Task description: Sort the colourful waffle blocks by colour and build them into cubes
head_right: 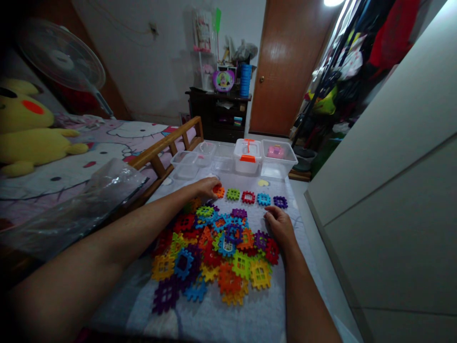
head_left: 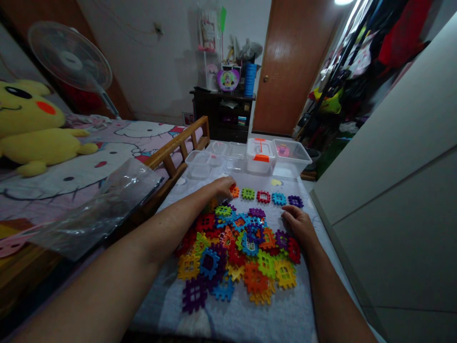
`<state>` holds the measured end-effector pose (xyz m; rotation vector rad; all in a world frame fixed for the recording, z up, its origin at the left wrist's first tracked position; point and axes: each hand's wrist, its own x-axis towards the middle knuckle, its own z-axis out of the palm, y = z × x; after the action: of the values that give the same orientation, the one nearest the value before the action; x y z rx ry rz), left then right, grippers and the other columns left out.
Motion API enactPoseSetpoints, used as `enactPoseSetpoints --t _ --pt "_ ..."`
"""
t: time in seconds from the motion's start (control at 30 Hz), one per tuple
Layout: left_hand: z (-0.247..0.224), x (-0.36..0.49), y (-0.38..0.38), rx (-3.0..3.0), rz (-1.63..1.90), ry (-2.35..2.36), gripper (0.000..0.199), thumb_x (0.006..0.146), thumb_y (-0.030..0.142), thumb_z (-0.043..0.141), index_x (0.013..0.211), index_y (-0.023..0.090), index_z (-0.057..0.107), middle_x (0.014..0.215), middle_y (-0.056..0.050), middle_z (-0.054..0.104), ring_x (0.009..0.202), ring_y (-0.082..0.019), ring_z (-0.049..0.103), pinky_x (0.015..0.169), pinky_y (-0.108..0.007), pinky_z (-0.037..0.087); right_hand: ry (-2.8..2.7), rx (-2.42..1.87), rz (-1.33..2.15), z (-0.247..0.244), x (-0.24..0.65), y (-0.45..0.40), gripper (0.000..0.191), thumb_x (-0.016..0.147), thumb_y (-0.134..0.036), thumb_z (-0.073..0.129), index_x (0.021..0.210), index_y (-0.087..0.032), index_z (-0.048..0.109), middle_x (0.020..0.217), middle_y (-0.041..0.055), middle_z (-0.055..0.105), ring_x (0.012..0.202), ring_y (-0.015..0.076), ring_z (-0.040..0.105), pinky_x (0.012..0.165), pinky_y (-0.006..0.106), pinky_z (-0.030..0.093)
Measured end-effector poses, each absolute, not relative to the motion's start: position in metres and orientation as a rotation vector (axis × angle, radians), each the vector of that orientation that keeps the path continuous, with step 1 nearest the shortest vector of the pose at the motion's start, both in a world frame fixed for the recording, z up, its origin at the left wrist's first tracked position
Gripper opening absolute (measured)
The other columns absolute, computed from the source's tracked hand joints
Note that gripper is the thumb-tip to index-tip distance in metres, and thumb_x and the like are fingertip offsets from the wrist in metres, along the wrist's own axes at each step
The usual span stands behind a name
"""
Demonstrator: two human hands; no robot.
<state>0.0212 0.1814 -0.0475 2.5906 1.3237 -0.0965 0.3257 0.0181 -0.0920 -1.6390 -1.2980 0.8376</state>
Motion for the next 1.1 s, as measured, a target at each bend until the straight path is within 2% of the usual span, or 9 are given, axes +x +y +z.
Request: enactPoseSetpoints --t 0.2,0.33,0.43,0.6,0.7,0.87,1.0,1.1 --pt "-0.05 0.023 0.181 2.581 -0.105 1.297 0.039 0.062 0.028 0.072 0.099 0.016 0.071 0.103 -0.007 0.071 0.091 -0.023 0.063 0.08 -0.029 0.049 -1.288 -1.635 0.84 -0.092 0.326 0.018 0.044 0.072 -0.048 0.066 0.102 -0.017 0.072 0.084 0.0053 0.071 0.071 0.0198 0.06 0.062 0.03 0.046" --pt "-0.043 0.013 0.177 2.567 -0.066 1.295 0.067 0.065 0.03 0.075 0.128 0.011 0.06 0.135 -0.015 0.06 0.118 -0.027 0.058 0.097 -0.03 0.046 -1.295 -1.635 0.839 -0.091 0.326 0.018 0.043 0.072 -0.048 0.066 0.101 -0.017 0.072 0.079 0.0042 0.07 0.069 0.0196 0.06 0.061 0.03 0.045" --pt "-0.037 -0.01 0.172 2.508 0.019 1.298 0.07 0.075 0.028 0.068 0.14 0.012 0.049 0.149 -0.016 0.049 0.132 -0.025 0.05 0.107 -0.03 0.04 -1.302 -1.64 0.836 -0.091 0.326 0.017 0.043 0.073 -0.048 0.065 0.101 -0.017 0.072 0.077 0.0036 0.07 0.067 0.0191 0.059 0.058 0.029 0.044" --pt "-0.038 -0.062 0.16 2.365 0.042 1.395 0.049 0.081 0.024 0.057 0.128 0.015 0.06 0.137 -0.012 0.062 0.125 -0.024 0.057 0.104 -0.03 0.043 -1.296 -1.638 0.861 -0.089 0.325 0.017 0.043 0.072 -0.048 0.066 0.101 -0.017 0.071 0.077 0.0035 0.069 0.064 0.0183 0.057 0.056 0.029 0.043" --pt "-0.043 -0.084 0.15 2.314 0.026 1.457 0.043 0.082 0.022 0.051 0.123 0.015 0.064 0.132 -0.012 0.065 0.12 -0.023 0.06 0.102 -0.03 0.044 -1.267 -1.629 0.877 -0.089 0.324 0.017 0.042 0.069 -0.047 0.067 0.099 -0.017 0.071 0.076 0.0032 0.069 0.065 0.0187 0.058 0.058 0.03 0.045" --pt "-0.049 -0.093 0.135 2.24 0.074 1.5 0.043 0.081 0.031 0.055 0.121 0.016 0.064 0.124 -0.01 0.069 0.112 -0.024 0.064 0.094 -0.029 0.048 -1.25 -1.637 0.882 -0.087 0.322 0.016 0.044 0.069 -0.048 0.066 0.1 -0.017 0.07 0.07 0.001 0.065 0.06 0.017 0.055 0.055 0.029 0.042" --pt "-0.052 -0.088 0.134 2.151 0.122 1.566 0.053 0.077 0.046 0.062 0.12 0.014 0.064 0.112 -0.011 0.072 0.099 -0.025 0.067 0.079 -0.027 0.051 -1.23 -1.642 0.9 -0.082 0.319 0.013 0.046 0.069 -0.048 0.064 0.102 -0.016 0.069 0.068 0.0002 0.064 0.057 0.0162 0.053 0.052 0.028 0.039" --pt "-0.054 -0.087 0.137 2.084 0.156 1.612 0.052 0.071 0.048 0.067 0.11 0.014 0.067 0.101 -0.009 0.073 0.087 -0.024 0.068 0.07 -0.026 0.05 -1.213 -1.65 0.906 -0.081 0.319 0.013 0.046 0.069 -0.048 0.065 0.102 -0.016 0.068 0.068 0.0004 0.064 0.056 0.0157 0.052 0.051 0.028 0.038"
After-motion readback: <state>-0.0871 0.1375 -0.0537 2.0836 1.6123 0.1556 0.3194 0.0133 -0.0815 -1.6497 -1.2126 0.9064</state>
